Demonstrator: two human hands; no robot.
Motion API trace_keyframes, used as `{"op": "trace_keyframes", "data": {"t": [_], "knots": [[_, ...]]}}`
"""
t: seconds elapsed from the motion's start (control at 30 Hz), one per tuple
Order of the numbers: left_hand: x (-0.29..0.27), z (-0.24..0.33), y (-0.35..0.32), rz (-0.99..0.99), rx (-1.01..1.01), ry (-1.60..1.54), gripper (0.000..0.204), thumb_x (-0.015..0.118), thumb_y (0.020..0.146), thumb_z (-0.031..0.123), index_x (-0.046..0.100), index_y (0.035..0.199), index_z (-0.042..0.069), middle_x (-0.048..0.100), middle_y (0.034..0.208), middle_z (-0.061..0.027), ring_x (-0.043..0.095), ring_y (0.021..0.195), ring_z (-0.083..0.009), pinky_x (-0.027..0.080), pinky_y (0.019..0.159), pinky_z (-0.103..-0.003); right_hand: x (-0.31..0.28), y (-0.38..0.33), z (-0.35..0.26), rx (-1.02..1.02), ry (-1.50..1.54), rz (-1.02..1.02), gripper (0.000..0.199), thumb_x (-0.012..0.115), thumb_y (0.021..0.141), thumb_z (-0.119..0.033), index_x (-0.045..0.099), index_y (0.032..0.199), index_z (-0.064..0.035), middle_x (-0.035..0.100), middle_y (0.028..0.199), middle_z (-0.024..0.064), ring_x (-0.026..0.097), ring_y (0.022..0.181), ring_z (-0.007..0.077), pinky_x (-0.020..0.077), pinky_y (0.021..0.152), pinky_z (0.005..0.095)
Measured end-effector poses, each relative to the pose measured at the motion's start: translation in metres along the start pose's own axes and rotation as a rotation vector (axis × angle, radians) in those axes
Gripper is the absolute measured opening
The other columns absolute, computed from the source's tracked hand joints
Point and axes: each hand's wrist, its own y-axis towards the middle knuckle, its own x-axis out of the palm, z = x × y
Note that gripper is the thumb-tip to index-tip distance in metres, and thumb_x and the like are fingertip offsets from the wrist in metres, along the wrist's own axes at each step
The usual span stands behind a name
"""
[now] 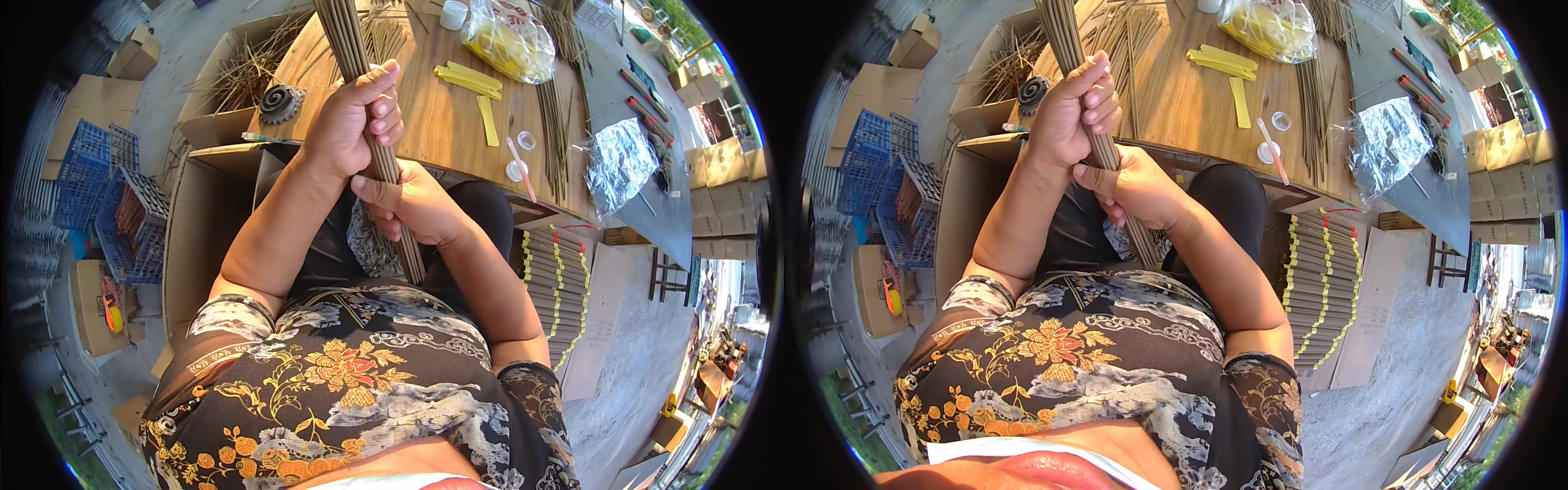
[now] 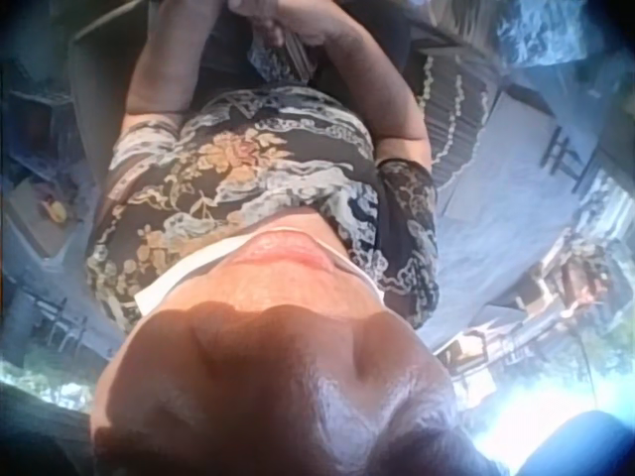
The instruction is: The person gathers thin wooden sticks, aligns them into bundles, and wraps the ends with yellow tape. They repeatedly pick up sticks, align them, and secure the bundles with tape, placing finished bundles into a cardboard box.
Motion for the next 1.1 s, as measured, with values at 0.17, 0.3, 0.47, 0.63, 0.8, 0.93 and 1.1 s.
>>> {"op": "trace_keyframes", "data": {"t": [0.17,0.3,0.47,0.63,0.8,0.93,1.1], "knots": [[0.002,-0.01,-0.008,0.179,0.137,0.08,0.016,0.06,0.082,0.022,0.049,0.075,0.013,0.043,0.053,0.0047,0.039,0.044,-0.0059,0.031,0.041,-0.021,0.003,0.007,0.014,-0.205,-0.462,0.335,0.021,0.058,0.083,-0.021,0.048,0.073,-0.005,0.046,0.05,0.0001,0.04,0.04,0.0054,0.0342,0.038,0.0219],[-0.01,-0.002,-0.006,-0.072,0.049,-0.058,0.019,0.053,0.087,0.02,0.045,0.071,0.013,0.039,0.052,0.0051,0.036,0.043,-0.0051,0.029,0.04,-0.021,0.008,-0.002,0.002,-0.027,-0.293,0.157,0.022,0.057,0.084,-0.022,0.047,0.073,-0.0055,0.043,0.049,-0.0025,0.038,0.039,0.0048,0.0318,0.036,0.0214],[-0.019,-0.008,-0.001,0.045,0.064,-0.041,0.017,0.051,0.088,0.021,0.046,0.075,0.01,0.042,0.054,0.0043,0.037,0.044,-0.0061,0.032,0.043,-0.021,0.008,0.006,0.01,-0.156,-0.572,0.358,0.022,0.056,0.082,-0.021,0.047,0.076,-0.0017,0.043,0.053,-0.001,0.04,0.047,0.0063,0.0346,0.043,0.0244],[-0.023,-0.006,-0.004,-0.02,0.092,-0.105,0.014,0.052,0.087,0.019,0.047,0.078,0.009,0.045,0.056,0.0023,0.04,0.045,-0.0079,0.034,0.045,-0.022,0.006,0.014,0.011,-0.113,-0.491,0.295,0.02,0.057,0.081,-0.02,0.048,0.071,-0.005,0.043,0.051,-0.0021,0.04,0.038,0.0064,0.0325,0.036,0.0213],[-0.034,-0.013,-0.018,0.041,0.116,-0.064,0.014,0.051,0.088,0.021,0.048,0.078,0.011,0.039,0.05,0.0035,0.036,0.037,-0.007,0.03,0.035,-0.022,0.009,0.024,0.017,-0.051,-0.439,0.238,0.02,0.059,0.079,-0.016,0.049,0.066,-0.0049,0.045,0.051,-0.0017,0.042,0.039,0.0058,0.0322,0.036,0.0209],[-0.048,0.011,-0.01,0.146,0.198,-0.106,0.018,0.051,0.088,0.022,0.047,0.075,0.01,0.036,0.048,0.0055,0.032,0.035,-0.0053,0.027,0.034,-0.02,0.013,0.026,0.014,0.095,-0.441,0.222,0.019,0.062,0.079,-0.015,0.046,0.074,-0.0058,0.044,0.051,-0.0025,0.041,0.038,0.0052,0.0321,0.036,0.0201],[-0.057,0.01,0.006,0.131,0.149,-0.201,0.021,0.053,0.087,0.025,0.047,0.075,0.009,0.037,0.05,0.0051,0.035,0.039,-0.0051,0.029,0.038,-0.02,0.009,0.037,0.008,0.149,-0.477,0.275,0.02,0.059,0.081,-0.019,0.044,0.076,-0.0075,0.043,0.051,-0.0026,0.039,0.037,0.0057,0.0319,0.035,0.0205]]}}
